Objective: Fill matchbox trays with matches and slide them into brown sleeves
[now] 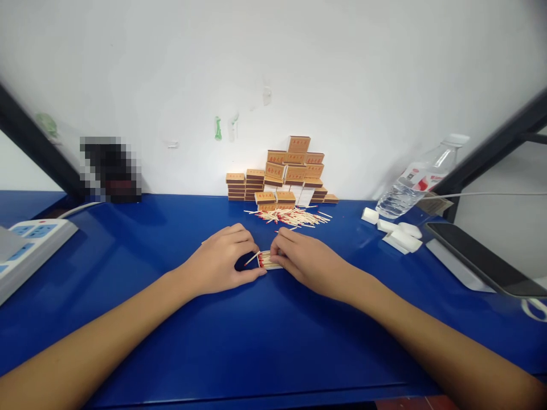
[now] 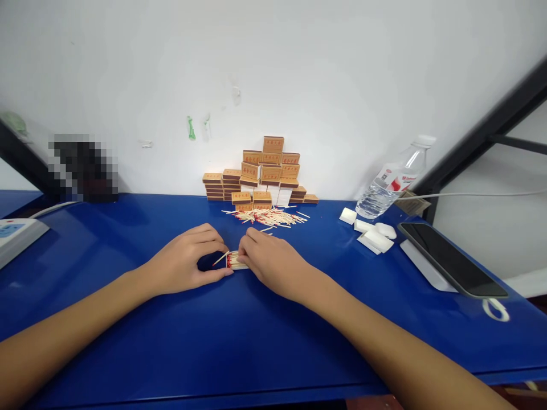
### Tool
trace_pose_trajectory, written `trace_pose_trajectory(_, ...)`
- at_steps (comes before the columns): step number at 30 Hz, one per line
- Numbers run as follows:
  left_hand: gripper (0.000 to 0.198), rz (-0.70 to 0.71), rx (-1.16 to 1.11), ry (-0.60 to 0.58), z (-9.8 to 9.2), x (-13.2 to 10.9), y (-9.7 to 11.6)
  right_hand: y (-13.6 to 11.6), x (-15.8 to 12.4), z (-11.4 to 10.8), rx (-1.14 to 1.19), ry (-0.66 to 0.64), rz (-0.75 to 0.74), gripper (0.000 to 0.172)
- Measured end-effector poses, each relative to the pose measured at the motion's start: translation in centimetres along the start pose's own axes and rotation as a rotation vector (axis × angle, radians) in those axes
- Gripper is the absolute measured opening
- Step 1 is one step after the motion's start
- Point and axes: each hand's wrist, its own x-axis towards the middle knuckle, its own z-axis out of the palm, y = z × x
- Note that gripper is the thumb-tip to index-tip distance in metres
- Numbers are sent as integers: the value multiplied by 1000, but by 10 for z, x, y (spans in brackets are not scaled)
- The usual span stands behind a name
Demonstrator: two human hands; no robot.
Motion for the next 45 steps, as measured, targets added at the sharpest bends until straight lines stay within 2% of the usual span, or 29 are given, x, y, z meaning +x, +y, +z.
trace_pose_trajectory(4,27,-5,10,-13,0,1,1,-3,3,1,86,32,14,9)
trace_pose_trajectory(9,26,8,-6,-21,0,2,4,-2,8,3,153,180,-21,3)
trace_pose_trajectory(14,25,-32,-46,-24,1,2,4,-2,13,10,233,172,38,3)
trace_pose_trajectory(17,26,-33,-62,-20,2,2,2,-1,13,12,230,172,10,3)
trace_pose_trajectory(19,27,-42,-68,-17,3,1,1,-1,12,11,213,173,-51,3)
trace_pose_trajectory(24,31,-96,-114,-1,5,1,0,-2,13,9,83,162,-179,17)
trace_pose_trajectory(27,33,-128,-112,-11,5,1,-1,-4,14,11,-46,152,-189,20)
trace_pose_trajectory(36,28,-120,-123,-9,5,1,-1,-1,18,17,-288,111,-159,12)
trace_pose_trajectory(43,34,-114,-100,-2,5,0,-3,2,10,-6,-240,182,-151,16)
trace_pose_trajectory(45,32,-109,-96,-8,4,-1,-3,3,7,-11,-237,156,-141,16)
